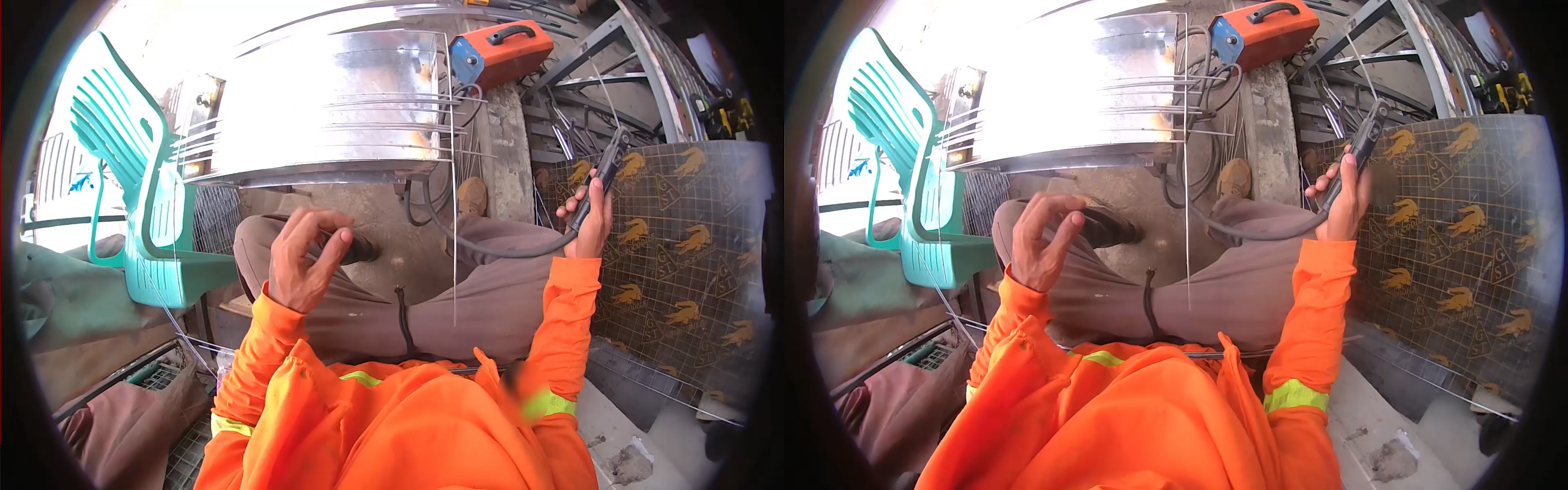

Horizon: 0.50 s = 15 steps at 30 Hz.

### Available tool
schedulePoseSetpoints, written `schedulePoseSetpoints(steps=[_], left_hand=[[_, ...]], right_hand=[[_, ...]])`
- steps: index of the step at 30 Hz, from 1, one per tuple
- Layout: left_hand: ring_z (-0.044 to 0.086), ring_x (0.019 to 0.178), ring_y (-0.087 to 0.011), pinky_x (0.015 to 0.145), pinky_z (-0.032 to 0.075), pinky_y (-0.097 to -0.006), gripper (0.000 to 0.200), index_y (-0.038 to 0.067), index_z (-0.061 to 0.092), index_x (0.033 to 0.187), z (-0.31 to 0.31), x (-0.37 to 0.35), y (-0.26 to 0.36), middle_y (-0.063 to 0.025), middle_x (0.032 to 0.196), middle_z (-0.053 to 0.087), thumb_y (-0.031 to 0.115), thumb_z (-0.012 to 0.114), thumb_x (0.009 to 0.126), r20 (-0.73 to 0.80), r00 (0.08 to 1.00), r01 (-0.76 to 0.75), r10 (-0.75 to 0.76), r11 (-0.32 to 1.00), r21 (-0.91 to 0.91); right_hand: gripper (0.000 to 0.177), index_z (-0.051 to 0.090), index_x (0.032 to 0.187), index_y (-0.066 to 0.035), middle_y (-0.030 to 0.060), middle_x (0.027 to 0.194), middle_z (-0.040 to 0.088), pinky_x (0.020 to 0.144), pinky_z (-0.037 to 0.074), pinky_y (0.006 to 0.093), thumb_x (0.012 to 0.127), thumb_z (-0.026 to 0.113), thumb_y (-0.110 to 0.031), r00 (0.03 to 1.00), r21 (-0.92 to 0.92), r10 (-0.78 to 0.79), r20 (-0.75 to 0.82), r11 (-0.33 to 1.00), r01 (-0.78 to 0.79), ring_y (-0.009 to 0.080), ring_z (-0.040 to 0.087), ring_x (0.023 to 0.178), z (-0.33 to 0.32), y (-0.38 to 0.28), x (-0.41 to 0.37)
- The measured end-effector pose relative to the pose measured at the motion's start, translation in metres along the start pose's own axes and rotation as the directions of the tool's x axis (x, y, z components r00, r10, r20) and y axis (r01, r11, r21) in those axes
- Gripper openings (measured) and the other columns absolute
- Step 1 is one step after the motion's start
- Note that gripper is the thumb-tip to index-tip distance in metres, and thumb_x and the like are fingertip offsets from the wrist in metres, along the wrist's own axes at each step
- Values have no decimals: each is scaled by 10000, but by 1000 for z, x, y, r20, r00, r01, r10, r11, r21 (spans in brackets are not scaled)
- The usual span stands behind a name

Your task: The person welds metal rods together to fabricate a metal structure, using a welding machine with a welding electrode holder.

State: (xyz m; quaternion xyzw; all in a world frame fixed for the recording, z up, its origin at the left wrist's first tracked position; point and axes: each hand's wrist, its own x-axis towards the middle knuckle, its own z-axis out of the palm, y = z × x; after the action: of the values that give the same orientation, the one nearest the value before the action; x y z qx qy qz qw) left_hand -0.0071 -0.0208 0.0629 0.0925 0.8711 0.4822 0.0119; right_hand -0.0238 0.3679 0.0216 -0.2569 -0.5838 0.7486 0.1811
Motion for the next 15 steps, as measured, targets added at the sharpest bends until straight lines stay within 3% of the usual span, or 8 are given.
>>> schedulePoseSetpoints(steps=[3,5,6,9,11,13,14,15], left_hand=[[633,790,-182,683,491,-277,125,39,693,950,20,-53,-9,-64,890,659,137,685,874,190,976,125,-109,989,-74],[648,833,-222,743,496,-317,141,14,686,937,28,-75,-8,-101,887,667,142,678,878,294,919,316,-263,937,-151],[654,861,-218,762,496,-321,162,7,687,953,32,-81,-7,-113,889,677,158,660,901,338,894,359,-295,922,-146],[649,870,-189,786,494,-315,196,-5,687,953,46,-84,1,-113,898,682,181,634,928,416,864,415,-283,869,-271],[637,906,-165,810,491,-309,262,-17,666,1029,56,-80,9,-99,940,684,225,589,968,485,830,453,-276,840,-298],[623,956,-167,840,487,-305,329,-17,619,1139,70,-77,18,-100,1028,671,269,537,999,655,679,711,-332,521,-473],[609,1024,-181,887,487,-317,427,-16,529,1277,73,-75,22,-118,1145,635,321,486,1018,696,653,725,-299,512,-461],[609,1024,-181,887,487,-317,427,-16,529,1277,78,-76,26,-118,1145,635,321,486,1018,701,644,735,-306,500,-457]], right_hand=[[408,458,1301,-28,32,840,532,540,464,254,989,543,-278,983,-177,-111,150,975,137,80,517,644,-6,-31,-37],[436,440,1323,-6,53,872,554,560,457,247,988,546,-265,952,-306,-191,239,916,260,85,519,654,-14,-41,-59],[536,381,1386,21,58,881,573,572,458,244,987,546,-297,941,-346,-212,263,890,297,92,525,664,-20,-42,-69],[568,366,1393,34,64,877,573,587,455,244,979,560,-303,886,-355,-284,367,838,415,95,522,669,-31,-46,-87],[504,430,1312,43,63,861,574,577,449,238,976,567,-307,875,-382,-316,367,806,452,93,515,650,-40,-52,-91],[419,486,1196,33,58,834,573,562,443,234,974,569,-312,876,-461,-270,399,767,447,82,504,628,-48,-63,-93],[396,529,1143,22,41,798,592,529,420,212,944,610,-311,897,-434,-272,348,801,412,65,487,591,-44,-67,-97],[396,529,1143,22,41,798,592,529,420,212,944,610,-311,901,-442,-258,349,803,400,65,487,591,-47,-69,-102]])
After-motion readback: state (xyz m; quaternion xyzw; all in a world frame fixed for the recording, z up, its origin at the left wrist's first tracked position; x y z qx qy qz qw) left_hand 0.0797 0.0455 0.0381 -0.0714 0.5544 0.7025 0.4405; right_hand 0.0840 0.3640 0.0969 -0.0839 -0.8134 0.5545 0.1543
